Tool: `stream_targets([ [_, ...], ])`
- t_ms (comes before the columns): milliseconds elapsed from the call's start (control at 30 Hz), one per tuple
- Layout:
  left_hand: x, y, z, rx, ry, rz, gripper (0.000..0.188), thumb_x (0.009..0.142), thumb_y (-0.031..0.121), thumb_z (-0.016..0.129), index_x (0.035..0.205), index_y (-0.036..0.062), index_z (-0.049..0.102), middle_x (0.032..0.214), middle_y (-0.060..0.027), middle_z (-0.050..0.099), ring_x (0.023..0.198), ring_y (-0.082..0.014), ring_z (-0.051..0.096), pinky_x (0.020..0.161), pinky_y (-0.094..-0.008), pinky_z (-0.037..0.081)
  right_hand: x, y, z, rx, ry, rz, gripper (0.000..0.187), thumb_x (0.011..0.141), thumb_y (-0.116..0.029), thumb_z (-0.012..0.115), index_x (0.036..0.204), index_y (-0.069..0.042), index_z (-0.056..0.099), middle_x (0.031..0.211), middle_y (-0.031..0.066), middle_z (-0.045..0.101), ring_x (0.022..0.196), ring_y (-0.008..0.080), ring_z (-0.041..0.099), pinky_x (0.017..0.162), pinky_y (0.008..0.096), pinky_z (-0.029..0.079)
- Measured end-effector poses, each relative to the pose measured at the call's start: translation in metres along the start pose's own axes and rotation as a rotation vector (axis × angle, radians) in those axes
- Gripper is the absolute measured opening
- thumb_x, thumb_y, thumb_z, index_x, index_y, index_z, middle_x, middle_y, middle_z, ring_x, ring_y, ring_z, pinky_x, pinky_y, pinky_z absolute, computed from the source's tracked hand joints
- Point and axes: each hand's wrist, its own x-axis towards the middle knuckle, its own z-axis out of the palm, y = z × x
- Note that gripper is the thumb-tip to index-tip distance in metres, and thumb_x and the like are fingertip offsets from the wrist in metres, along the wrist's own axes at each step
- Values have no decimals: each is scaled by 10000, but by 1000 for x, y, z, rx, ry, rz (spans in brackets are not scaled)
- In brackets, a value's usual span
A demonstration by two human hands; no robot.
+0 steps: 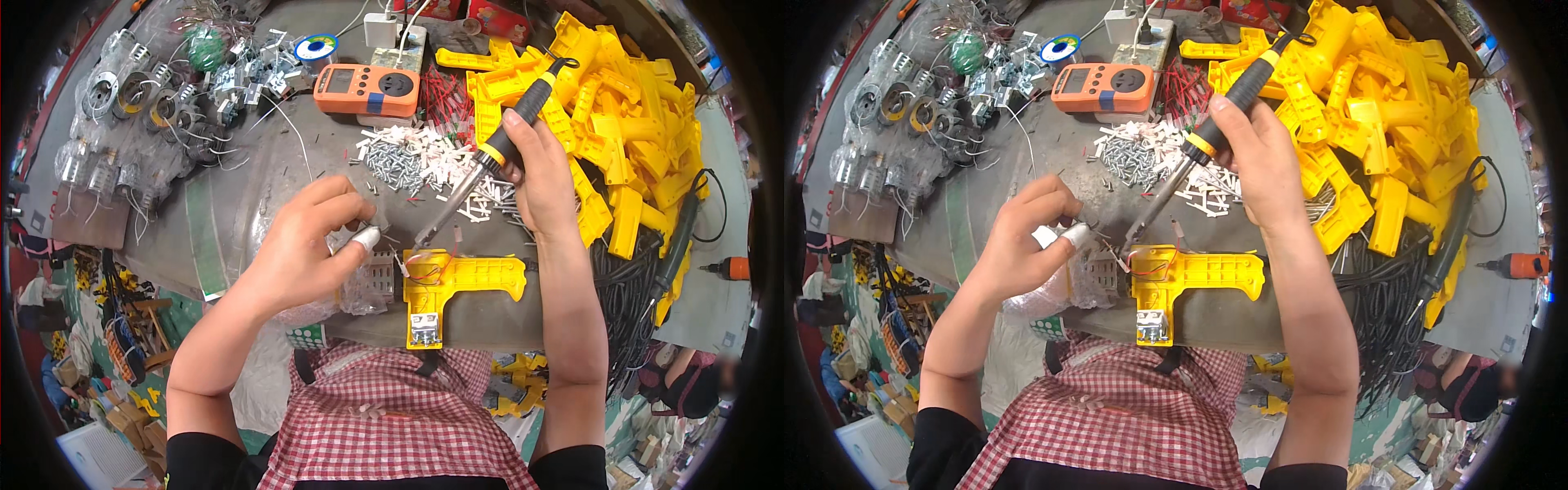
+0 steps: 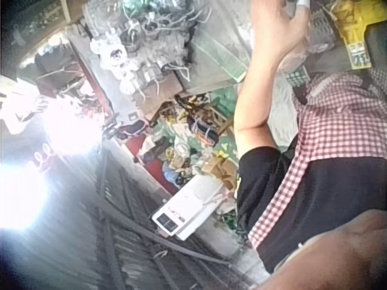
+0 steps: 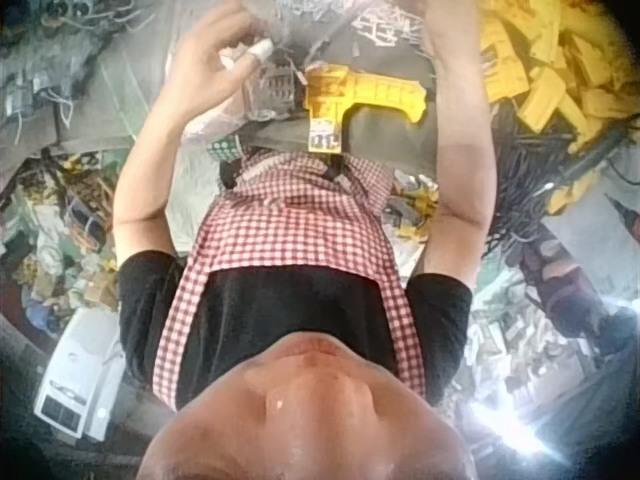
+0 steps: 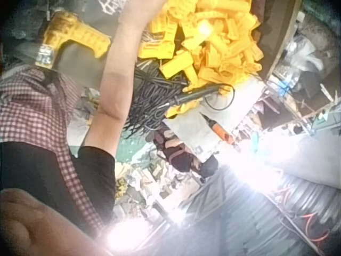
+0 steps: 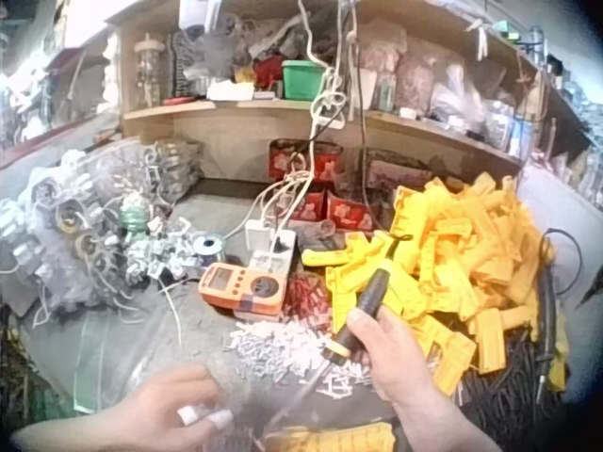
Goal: Assembling the internal wiring and yellow plastic housing of a handheld electronic device, including soldering and screw fastening.
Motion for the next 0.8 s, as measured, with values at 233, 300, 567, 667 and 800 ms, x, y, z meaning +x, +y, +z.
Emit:
stream_targets([
  [233, -7, -4, 1, 34, -21, 43, 155, 692, -12, 629, 842, -15, 593, 794, -97, 518, 736, -229, 537, 646, -328, 437, 3, 7, 12, -32, -32, -34, 256, 907, -321, 589, 866, -72, 544, 698, -30, 542, 576, 22, 442, 514, 177, 330],
  [300, -7, -4, 3, 65, -25, 58, 148, 694, -3, 635, 836, -10, 596, 791, -105, 520, 743, -255, 536, 656, -345, 434, 2, 6, 11, -30, -25, -28, 259, 907, -323, 589, 864, -72, 541, 697, -29, 541, 575, 23, 442, 515, 179, 330],
  [567, -8, -7, 4, 90, 13, 56, 151, 700, 8, 643, 844, 2, 600, 779, -103, 517, 742, -269, 538, 652, -355, 435, 1, 2, 14, -7, -18, -49, 262, 905, -321, 598, 868, -71, 530, 695, -22, 542, 570, 28, 444, 517, 182, 335],
  [667, -8, -9, 6, 81, 12, 66, 158, 696, 4, 644, 848, 2, 599, 776, -103, 514, 735, -265, 542, 649, -354, 439, 0, 1, 12, -33, -8, -41, 266, 904, -325, 599, 864, -71, 527, 697, -20, 543, 569, 29, 445, 519, 184, 337],
  [800, -8, -8, 8, 77, 7, 61, 166, 693, -1, 646, 851, 0, 596, 778, -107, 515, 729, -264, 547, 648, -353, 444, 0, 1, 11, -35, -8, -42, 270, 904, -326, 598, 864, -69, 528, 695, -17, 546, 567, 32, 447, 518, 184, 337],
])
